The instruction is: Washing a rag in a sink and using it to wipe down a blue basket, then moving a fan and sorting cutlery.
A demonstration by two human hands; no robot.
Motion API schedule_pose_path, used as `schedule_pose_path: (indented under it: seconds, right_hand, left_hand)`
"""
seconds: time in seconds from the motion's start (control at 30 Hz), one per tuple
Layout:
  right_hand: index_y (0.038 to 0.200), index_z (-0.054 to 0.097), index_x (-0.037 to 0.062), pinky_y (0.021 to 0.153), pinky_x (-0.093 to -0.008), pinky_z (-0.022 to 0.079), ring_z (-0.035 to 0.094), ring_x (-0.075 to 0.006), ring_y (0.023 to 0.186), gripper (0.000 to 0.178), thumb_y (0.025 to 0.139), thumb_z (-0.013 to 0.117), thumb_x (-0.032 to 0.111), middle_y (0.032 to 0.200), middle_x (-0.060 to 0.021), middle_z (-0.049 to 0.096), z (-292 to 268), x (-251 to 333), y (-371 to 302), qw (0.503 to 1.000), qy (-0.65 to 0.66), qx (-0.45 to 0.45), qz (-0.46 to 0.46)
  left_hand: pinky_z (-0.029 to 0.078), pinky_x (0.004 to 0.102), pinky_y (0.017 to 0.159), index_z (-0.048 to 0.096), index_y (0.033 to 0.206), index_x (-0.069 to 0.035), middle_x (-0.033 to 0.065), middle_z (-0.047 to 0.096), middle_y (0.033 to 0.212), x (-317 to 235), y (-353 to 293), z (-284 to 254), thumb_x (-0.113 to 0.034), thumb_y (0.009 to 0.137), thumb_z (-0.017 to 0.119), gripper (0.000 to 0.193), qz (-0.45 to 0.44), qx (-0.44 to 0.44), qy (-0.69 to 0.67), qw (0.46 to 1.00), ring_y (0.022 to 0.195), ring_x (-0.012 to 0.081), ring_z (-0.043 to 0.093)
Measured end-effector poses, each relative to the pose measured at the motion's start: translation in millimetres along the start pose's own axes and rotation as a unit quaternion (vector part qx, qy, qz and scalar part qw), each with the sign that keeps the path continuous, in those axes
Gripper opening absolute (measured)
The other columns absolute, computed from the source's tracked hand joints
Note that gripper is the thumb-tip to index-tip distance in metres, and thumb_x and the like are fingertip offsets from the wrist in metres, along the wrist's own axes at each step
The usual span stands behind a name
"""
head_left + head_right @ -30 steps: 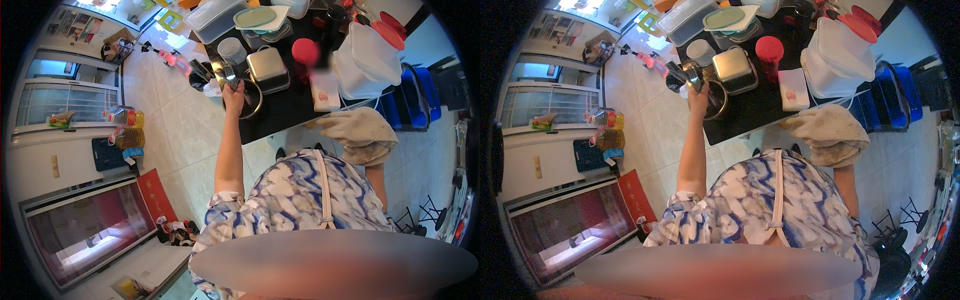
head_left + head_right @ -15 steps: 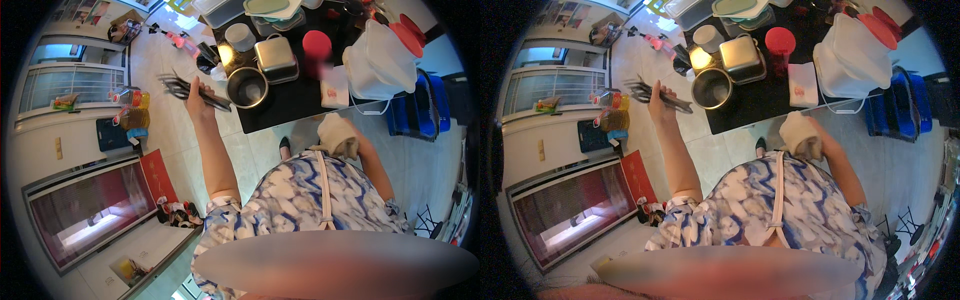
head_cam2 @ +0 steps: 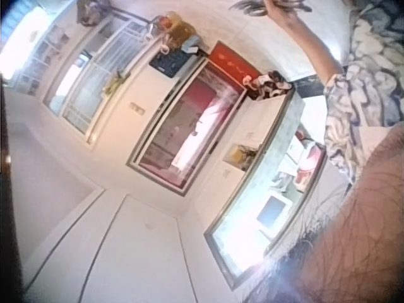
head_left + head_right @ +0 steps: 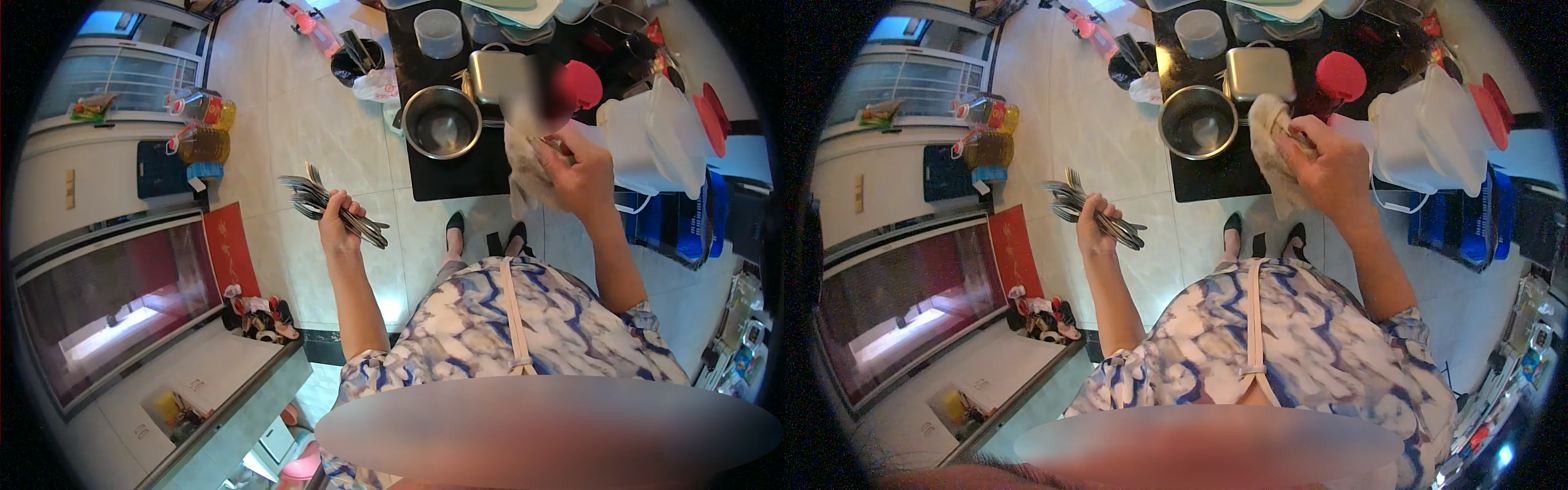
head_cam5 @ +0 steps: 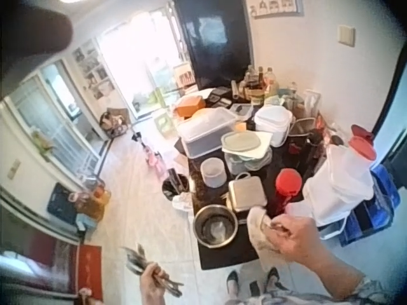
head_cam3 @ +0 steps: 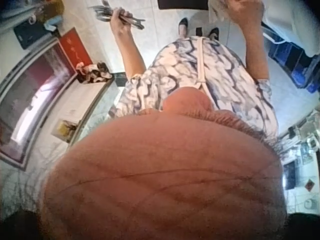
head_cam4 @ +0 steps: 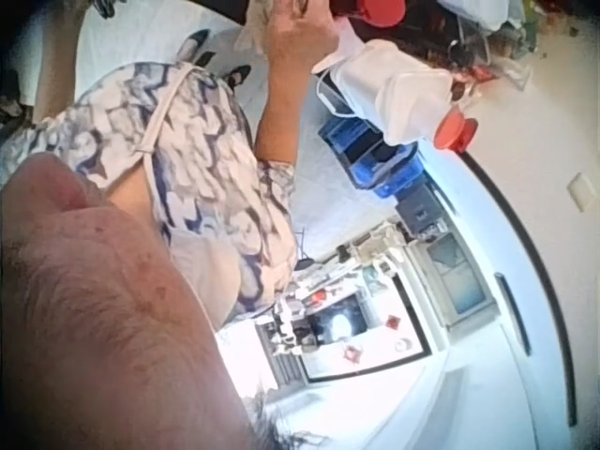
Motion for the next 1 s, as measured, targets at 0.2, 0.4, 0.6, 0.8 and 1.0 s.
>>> schedule_pose_path:
  seconds: [0.2, 0.4, 0.6, 0.8, 1.0]
  right_hand:
    - [0.098, 0.063, 0.0038, 0.074, -0.0365, 0.047, 0.058, -0.0277, 0.078, 0.023, 0.077, 0.066, 0.013, 0.089, -0.0121, 0.061, 105, -107, -28, 0.969, -0.167, 0.044, -0.176]
    - [0.105, 0.061, 0.0051, 0.086, -0.0405, 0.042, 0.055, -0.0310, 0.094, 0.031, 0.075, 0.065, 0.011, 0.106, -0.0119, 0.058, 104, -108, -29, 0.974, -0.176, 0.003, -0.143]
    - [0.098, 0.060, 0.0053, 0.090, -0.0437, 0.043, 0.059, -0.0302, 0.095, 0.024, 0.075, 0.061, 0.010, 0.099, -0.0122, 0.062, 125, 15, 1, 0.918, -0.156, 0.028, -0.363]
    - [0.087, 0.062, 0.0083, 0.080, -0.0426, 0.048, 0.066, -0.0283, 0.078, 0.014, 0.082, 0.050, 0.012, 0.079, -0.0107, 0.067, 185, -32, 39, 0.864, -0.281, 0.284, -0.306]
    - [0.085, 0.065, 0.0044, 0.064, -0.0426, 0.052, 0.065, -0.0332, 0.073, 0.019, 0.077, 0.060, 0.021, 0.077, -0.0154, 0.065, 174, 54, 47, 0.831, -0.216, 0.382, -0.341]
  left_hand:
    - [0.040, 0.0269, 0.052, 0.053, 0.084, -0.011, -0.0009, 0.048, 0.064, 41, -10, 0, -0.001, 0.078, 0.063, 0.016, -0.043, 0.028, -0.029, 0.998, 0.053, 0.0122, 0.046]
    - [0.040, 0.0286, 0.048, 0.052, 0.087, -0.010, 0.0021, 0.049, 0.064, 53, -21, 21, -0.001, 0.078, 0.064, 0.017, -0.046, 0.058, -0.012, 0.997, 0.051, 0.0139, 0.045]
    - [0.040, 0.0287, 0.049, 0.051, 0.088, -0.010, 0.0023, 0.049, 0.065, 47, -26, 27, -0.001, 0.077, 0.065, 0.019, -0.041, 0.038, -0.013, 0.998, 0.051, 0.0145, 0.046]
    - [0.041, 0.0285, 0.050, 0.052, 0.087, -0.010, 0.0020, 0.049, 0.065, 35, -42, 9, -0.001, 0.077, 0.065, 0.018, -0.011, -0.006, -0.025, 1.000, 0.052, 0.0146, 0.047]
    - [0.040, 0.0290, 0.051, 0.053, 0.089, -0.010, 0.0019, 0.048, 0.063, 26, -65, -47, -0.002, 0.078, 0.065, 0.018, 0.026, -0.069, -0.056, 0.996, 0.052, 0.0146, 0.047]
Point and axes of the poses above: each hand's wrist, its own y-axis towards the middle knuckle, its own z-axis out of the palm, x = y × z, the point moved 5 cm from there along y, towards the middle knuckle
